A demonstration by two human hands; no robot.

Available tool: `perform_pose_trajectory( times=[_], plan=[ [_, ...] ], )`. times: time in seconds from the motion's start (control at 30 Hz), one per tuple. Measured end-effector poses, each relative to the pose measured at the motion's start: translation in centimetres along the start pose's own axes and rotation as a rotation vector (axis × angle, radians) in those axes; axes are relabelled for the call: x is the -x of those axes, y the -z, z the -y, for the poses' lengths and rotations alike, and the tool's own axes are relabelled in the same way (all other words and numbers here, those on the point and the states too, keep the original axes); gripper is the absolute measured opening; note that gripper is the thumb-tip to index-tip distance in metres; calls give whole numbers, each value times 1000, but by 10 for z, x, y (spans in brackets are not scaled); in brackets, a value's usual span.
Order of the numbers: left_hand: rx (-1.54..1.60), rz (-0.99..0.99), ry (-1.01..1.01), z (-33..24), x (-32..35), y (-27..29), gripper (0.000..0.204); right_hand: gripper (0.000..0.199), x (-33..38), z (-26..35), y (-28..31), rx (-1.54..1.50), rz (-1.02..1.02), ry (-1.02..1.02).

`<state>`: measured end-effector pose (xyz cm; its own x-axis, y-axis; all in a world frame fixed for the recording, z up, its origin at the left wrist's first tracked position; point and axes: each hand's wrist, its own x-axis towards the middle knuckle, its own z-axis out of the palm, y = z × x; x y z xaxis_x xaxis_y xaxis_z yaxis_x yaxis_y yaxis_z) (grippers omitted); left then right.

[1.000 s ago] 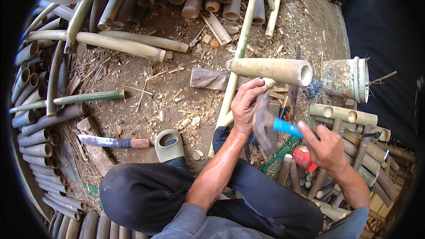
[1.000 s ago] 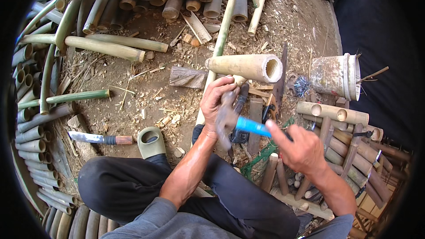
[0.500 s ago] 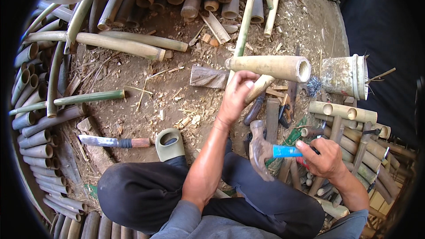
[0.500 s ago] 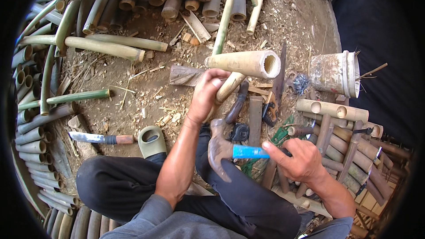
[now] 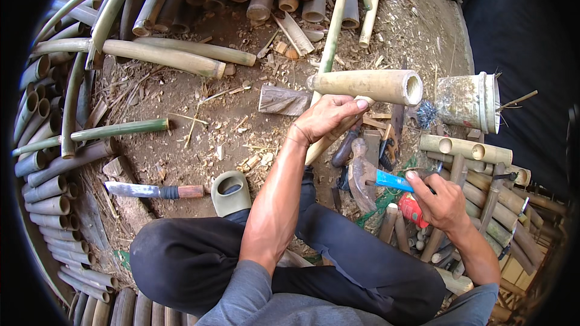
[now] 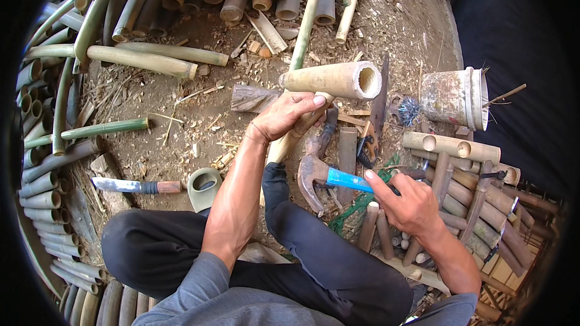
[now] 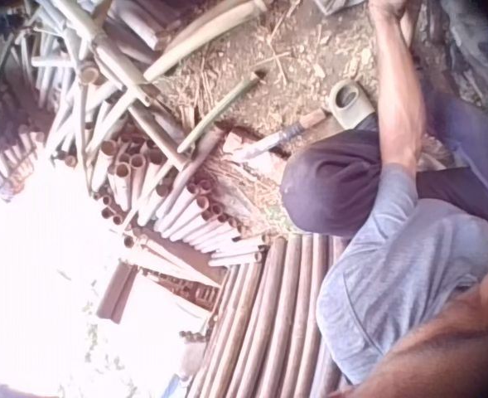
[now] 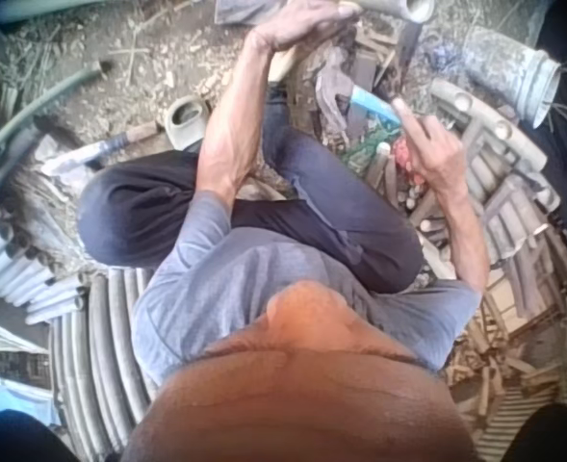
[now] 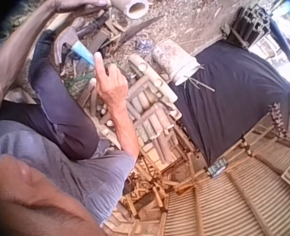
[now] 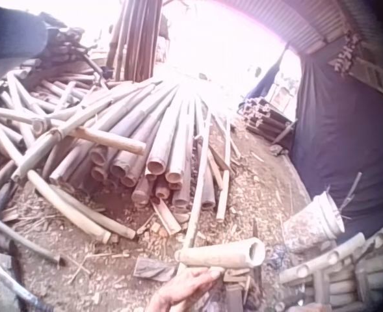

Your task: The person sits on the ground and uses a hammer to drive bamboo dowels into pre-cut holes in bamboo poles. They assemble a bamboo structure by fitting pieces together and tapping them into place.

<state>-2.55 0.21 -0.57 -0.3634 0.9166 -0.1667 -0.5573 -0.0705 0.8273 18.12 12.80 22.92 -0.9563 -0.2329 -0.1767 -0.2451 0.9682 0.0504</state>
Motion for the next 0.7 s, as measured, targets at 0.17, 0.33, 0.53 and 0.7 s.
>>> perform_pose_trajectory(
  times=[0.17, 0.33, 0.53, 0.7],
  plan=[
    [-145, 32, 22, -13, 2, 3, 49, 55, -14, -1, 3, 142, 27, 107],
    [-121, -20, -51, -11, 1, -4, 51, 51, -25, 3, 4, 290, 47, 67],
    [-110, -44, -30, -1, -2, 1, 48, 45, -30, 9, 10, 170, -26, 359],
    [-128, -47, 60, -16, 1, -5, 47, 47, -23, 8, 5, 303, 23, 100]
  ],
)
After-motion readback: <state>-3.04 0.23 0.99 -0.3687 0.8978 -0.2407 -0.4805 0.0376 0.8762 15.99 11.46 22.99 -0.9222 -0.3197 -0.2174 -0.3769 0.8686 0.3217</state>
